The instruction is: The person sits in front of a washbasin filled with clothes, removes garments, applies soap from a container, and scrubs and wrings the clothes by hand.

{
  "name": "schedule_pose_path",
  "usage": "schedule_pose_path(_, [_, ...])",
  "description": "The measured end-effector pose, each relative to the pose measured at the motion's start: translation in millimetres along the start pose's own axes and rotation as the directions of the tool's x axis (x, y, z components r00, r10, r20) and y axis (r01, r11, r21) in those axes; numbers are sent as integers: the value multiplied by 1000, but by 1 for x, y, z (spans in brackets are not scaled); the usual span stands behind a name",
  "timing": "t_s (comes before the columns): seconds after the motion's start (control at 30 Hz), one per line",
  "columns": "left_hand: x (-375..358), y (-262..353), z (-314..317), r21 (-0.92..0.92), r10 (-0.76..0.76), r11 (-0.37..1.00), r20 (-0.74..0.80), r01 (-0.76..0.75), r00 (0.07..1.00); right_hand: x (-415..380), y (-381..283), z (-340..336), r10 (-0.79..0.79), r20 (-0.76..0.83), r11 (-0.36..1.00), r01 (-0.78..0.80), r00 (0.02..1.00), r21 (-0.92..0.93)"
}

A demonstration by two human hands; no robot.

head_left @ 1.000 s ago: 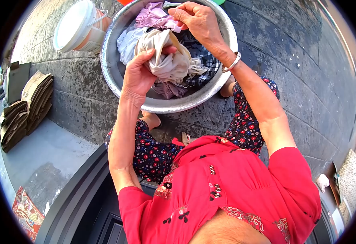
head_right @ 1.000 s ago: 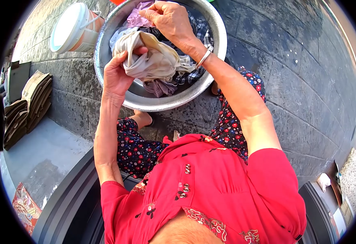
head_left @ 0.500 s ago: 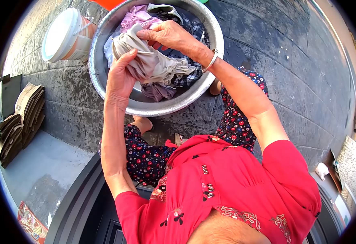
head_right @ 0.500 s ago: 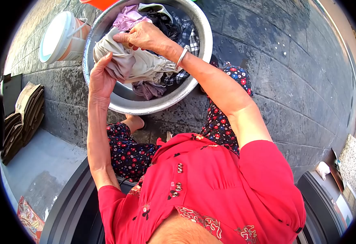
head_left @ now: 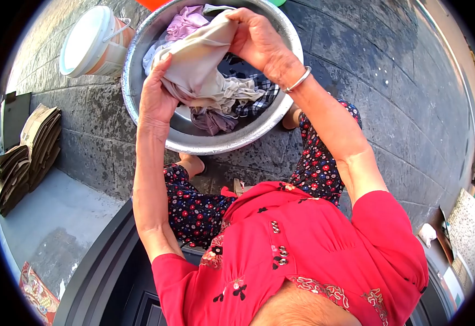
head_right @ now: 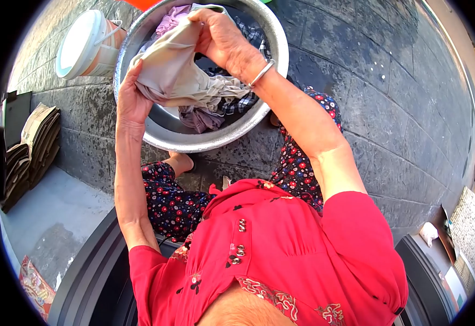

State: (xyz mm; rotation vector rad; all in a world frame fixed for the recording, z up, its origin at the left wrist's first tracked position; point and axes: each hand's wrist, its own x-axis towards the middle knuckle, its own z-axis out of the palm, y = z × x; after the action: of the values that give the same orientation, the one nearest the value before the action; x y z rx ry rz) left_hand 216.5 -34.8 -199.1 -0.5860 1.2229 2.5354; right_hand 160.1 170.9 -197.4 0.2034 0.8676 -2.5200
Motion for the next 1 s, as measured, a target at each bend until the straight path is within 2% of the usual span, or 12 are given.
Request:
schedule_pose_path(0.07, [2,4,-6,-51,6,999,1,-6,1000,8,-16,-12,-2,146,989,-20,989,148])
schedule_pose_path(0.2, [0,13,-11,-144,-9,989,55,17,998,8,-30,-29,-182,33,980,178,983,88])
schedule_pose_path(0.27, [3,16,-18,-180,8,984,32,-2,999,-3,-41,-22,-96,45,993,99,994,-62])
schedule_pose_path(0.43, [7,21,-28,-178,66,981,-51,-74,997,-17,-49,-3,-114,82,972,129,990,-197])
schedule_pose_path(0.5, [7,24,-28,-170,68,982,-60,-78,996,-22,-52,4,-113,45,933,121,993,-338])
schedule_pose_path(0.6, [2,30,-24,-163,84,981,-113,-102,990,-19,-49,-2,-128,40,931,134,991,-339])
schedule_pose_path(0.63, [3,32,-26,-164,89,980,-123,-109,988,-20,-49,-3,-173,-9,872,149,985,-467])
schedule_pose_path(0.67, [3,34,-29,-165,95,979,-136,-117,986,-21,-49,-3,-174,-11,871,148,985,-469])
schedule_pose_path(0.73, [3,38,-35,-196,87,974,-129,-112,988,-21,-49,-3,-244,44,728,214,969,-651])
schedule_pose_path(0.8, [5,40,-42,-187,115,972,-157,-144,981,-16,-49,-12,-251,-18,791,194,968,-580])
schedule_pose_path(0.87, [1,43,-41,-157,106,978,-187,-137,977,-17,-53,-12,-379,-164,846,269,911,-460])
schedule_pose_path(1.0, [2,40,-44,-132,38,989,-201,-65,979,-17,-56,-20,-465,-144,810,354,874,-467])
